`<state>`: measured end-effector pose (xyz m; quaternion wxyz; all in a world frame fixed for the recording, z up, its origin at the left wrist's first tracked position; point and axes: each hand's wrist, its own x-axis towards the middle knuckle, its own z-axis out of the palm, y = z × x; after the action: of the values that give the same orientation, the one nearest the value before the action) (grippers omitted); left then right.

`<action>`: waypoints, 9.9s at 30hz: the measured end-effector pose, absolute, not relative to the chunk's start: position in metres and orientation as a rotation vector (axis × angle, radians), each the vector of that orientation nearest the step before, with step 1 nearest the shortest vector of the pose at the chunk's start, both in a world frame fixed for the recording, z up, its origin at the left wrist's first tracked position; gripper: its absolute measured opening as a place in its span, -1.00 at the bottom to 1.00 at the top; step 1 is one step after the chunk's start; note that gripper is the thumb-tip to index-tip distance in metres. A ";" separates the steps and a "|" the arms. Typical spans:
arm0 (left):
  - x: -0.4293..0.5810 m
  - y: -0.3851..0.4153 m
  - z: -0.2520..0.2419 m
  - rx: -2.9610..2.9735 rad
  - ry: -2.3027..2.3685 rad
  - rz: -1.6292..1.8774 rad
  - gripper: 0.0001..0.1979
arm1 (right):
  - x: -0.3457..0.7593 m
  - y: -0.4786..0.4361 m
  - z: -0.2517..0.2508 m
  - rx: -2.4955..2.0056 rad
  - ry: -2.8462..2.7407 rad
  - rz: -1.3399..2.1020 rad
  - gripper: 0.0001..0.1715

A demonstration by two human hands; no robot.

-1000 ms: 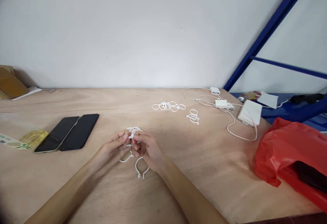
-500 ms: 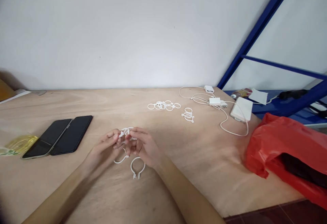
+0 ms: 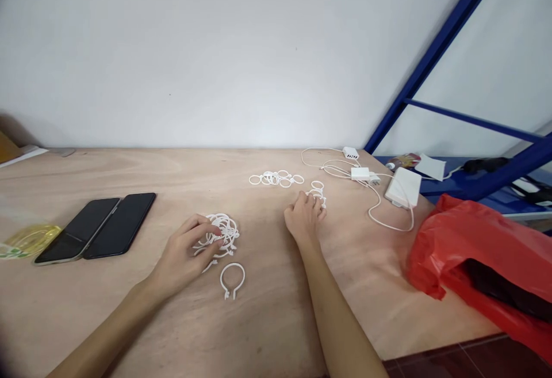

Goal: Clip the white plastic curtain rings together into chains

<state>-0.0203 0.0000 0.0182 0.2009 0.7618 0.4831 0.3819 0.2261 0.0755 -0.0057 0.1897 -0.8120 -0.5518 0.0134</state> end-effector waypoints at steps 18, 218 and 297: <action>-0.018 -0.001 0.016 2.163 1.296 1.178 -0.85 | 0.209 0.073 -0.008 -1.750 -1.667 0.333 -0.82; -0.014 -0.002 0.006 2.338 1.352 1.125 -0.75 | 0.278 0.108 -0.011 -2.396 -1.633 -0.096 -0.53; -0.009 0.002 0.024 0.949 0.606 1.126 -0.65 | 0.139 0.012 0.022 -0.699 -0.882 1.930 -0.74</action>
<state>-0.0091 0.0019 0.0244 0.6993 0.4261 0.2720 0.5053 0.1391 0.0121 0.0223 0.4383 -0.2812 -0.3549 0.7765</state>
